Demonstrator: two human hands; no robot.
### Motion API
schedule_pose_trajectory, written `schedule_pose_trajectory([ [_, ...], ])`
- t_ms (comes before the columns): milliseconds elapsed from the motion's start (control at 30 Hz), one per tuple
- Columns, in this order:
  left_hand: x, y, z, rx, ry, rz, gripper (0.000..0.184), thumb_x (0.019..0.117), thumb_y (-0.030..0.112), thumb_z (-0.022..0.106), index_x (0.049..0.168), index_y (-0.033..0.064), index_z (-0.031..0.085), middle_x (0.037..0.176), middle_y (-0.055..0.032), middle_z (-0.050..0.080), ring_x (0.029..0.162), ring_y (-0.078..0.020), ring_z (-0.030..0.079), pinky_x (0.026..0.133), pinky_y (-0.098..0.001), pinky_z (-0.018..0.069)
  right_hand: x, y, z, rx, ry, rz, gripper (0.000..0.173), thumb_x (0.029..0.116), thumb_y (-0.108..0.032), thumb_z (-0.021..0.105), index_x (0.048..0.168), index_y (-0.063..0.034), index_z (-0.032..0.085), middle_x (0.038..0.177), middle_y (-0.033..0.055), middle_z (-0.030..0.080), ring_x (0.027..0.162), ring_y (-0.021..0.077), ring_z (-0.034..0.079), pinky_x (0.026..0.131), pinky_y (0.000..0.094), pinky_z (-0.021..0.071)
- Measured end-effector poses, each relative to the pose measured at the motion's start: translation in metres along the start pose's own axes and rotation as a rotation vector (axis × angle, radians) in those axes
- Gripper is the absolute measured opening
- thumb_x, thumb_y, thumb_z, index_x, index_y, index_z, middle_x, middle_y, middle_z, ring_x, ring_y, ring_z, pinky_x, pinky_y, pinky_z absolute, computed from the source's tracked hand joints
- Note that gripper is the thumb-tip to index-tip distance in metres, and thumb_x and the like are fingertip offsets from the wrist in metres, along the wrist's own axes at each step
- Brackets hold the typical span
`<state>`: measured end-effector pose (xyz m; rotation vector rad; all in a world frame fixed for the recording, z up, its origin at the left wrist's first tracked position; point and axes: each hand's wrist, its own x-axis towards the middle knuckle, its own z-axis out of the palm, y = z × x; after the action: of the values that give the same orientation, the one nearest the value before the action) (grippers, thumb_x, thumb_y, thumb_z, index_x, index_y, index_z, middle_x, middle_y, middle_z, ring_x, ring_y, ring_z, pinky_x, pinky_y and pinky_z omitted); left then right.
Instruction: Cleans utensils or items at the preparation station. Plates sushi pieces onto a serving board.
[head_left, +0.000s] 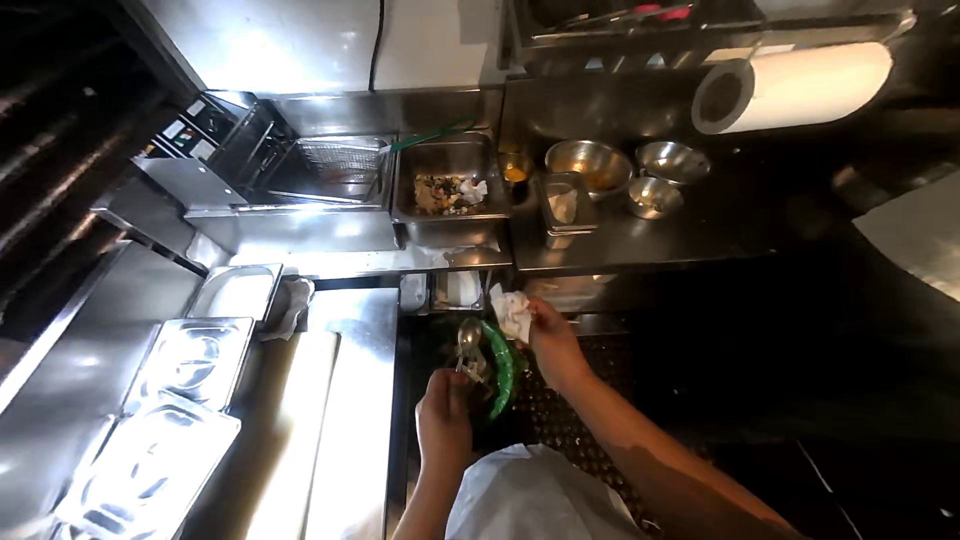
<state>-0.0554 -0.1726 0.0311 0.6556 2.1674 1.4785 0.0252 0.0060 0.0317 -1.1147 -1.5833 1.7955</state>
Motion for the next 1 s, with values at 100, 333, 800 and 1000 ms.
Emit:
schedule_pose_trajectory([
  [100, 0.004, 0.004, 0.007, -0.003, 0.004, 0.019, 0.023, 0.1043, 0.014, 0.048, 0.104, 0.0006, 0.068, 0.067, 0.002, 0.054, 0.054, -0.0041, 0.048, 0.054, -0.0231, 0.0443, -0.021, -0.005, 0.02, 0.232, -0.148, 0.076, 0.021, 0.1026, -0.001, 0.051, 0.121, -0.0022, 0.061, 0.097, 0.0076, 0.069, 0.083, 0.0149, 0.068, 0.076, 0.0329, 0.0588],
  [333, 0.008, 0.003, 0.006, 0.174, -0.152, 0.096, 0.026, 0.1042, 0.018, 0.052, 0.106, -0.0011, 0.069, 0.075, -0.0034, 0.068, 0.065, -0.0118, 0.067, 0.066, -0.033, 0.0593, -0.027, -0.012, 0.035, 0.074, -0.293, 0.057, 0.016, 0.0985, -0.007, 0.066, 0.111, 0.0022, 0.067, 0.098, 0.0075, 0.073, 0.092, 0.0112, 0.07, 0.088, 0.0301, 0.0585],
  [800, 0.064, 0.044, -0.025, -0.319, -0.273, -0.15, 0.016, 0.0996, 0.011, 0.065, 0.087, 0.0016, 0.071, 0.069, -0.0028, 0.062, 0.054, -0.0074, 0.05, 0.051, -0.0223, 0.042, -0.024, -0.022, 0.023, -0.29, -0.537, -0.046, 0.02, 0.1, -0.018, 0.065, 0.113, -0.0036, 0.071, 0.102, 0.0017, 0.072, 0.095, 0.0036, 0.067, 0.09, 0.0264, 0.0549],
  [1000, 0.06, 0.048, -0.018, -0.476, -0.17, -0.121, 0.018, 0.0989, 0.006, 0.063, 0.083, 0.0001, 0.071, 0.065, -0.0034, 0.06, 0.05, -0.0056, 0.045, 0.047, -0.0201, 0.0383, -0.026, -0.03, 0.018, -0.341, -0.507, -0.057, 0.023, 0.101, -0.022, 0.064, 0.112, -0.0032, 0.071, 0.1, 0.0037, 0.072, 0.094, 0.0056, 0.067, 0.09, 0.0297, 0.0547],
])
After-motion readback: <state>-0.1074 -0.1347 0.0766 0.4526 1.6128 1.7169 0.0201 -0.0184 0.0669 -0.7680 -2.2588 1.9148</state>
